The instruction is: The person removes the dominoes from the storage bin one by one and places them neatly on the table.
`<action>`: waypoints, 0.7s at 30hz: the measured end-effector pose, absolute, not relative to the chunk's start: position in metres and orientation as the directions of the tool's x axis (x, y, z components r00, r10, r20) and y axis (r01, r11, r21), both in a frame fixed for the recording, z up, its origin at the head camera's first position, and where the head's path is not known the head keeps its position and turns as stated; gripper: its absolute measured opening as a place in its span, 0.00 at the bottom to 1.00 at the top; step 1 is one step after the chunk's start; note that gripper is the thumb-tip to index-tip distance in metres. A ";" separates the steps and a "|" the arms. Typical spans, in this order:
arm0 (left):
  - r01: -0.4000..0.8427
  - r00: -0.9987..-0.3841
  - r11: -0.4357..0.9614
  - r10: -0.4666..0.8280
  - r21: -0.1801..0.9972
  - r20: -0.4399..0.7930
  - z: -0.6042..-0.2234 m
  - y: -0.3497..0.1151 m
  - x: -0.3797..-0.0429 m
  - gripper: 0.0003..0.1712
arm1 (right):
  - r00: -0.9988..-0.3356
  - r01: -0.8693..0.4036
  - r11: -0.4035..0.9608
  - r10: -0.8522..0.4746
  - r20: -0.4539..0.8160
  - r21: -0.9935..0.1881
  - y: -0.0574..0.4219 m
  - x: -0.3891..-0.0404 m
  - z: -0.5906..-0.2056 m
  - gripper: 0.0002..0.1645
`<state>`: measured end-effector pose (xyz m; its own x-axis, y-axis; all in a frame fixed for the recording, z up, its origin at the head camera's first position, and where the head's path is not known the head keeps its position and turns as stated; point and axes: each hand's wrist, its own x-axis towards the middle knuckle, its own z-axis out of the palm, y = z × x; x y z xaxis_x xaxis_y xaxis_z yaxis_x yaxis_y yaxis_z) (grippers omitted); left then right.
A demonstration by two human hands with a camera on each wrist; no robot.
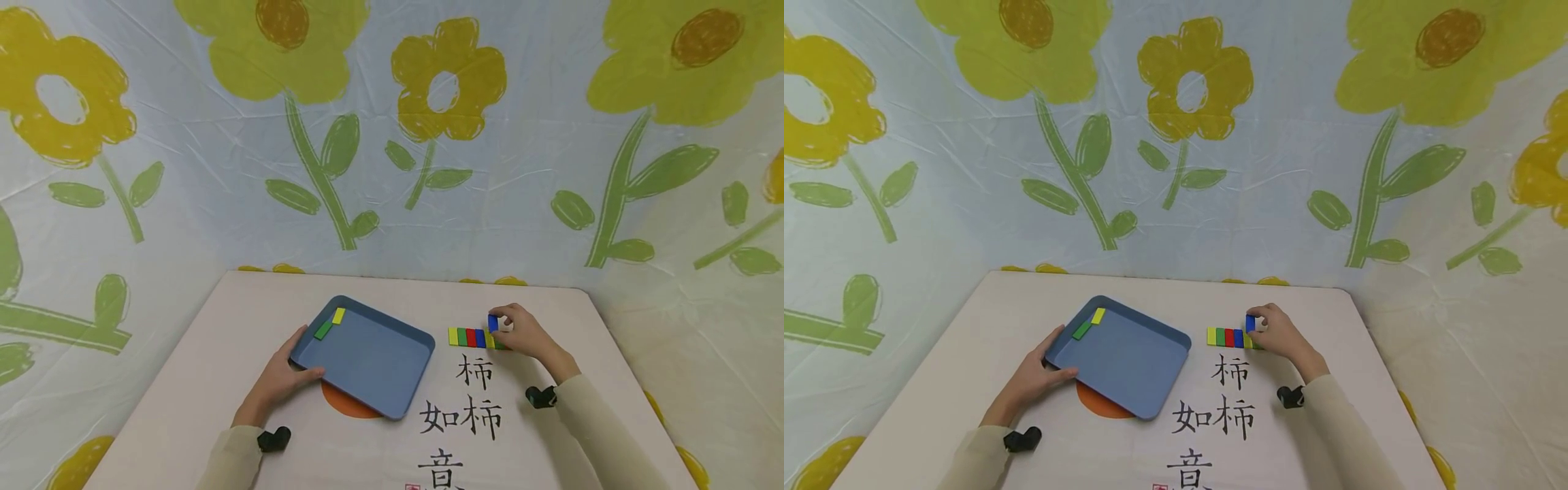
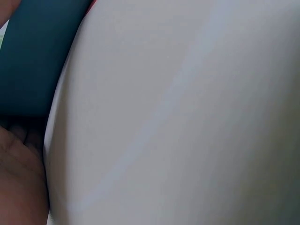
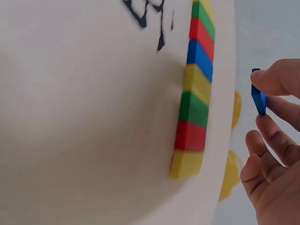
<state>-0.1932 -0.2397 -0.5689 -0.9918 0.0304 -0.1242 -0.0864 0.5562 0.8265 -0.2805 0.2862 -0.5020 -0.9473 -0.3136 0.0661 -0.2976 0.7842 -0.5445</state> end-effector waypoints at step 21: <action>-0.077 -0.992 0.554 0.038 0.829 -0.117 -0.572 -0.240 -0.195 0.64 | -0.987 -0.110 0.847 -0.157 -0.046 -0.520 0.344 -0.267 -0.531 0.28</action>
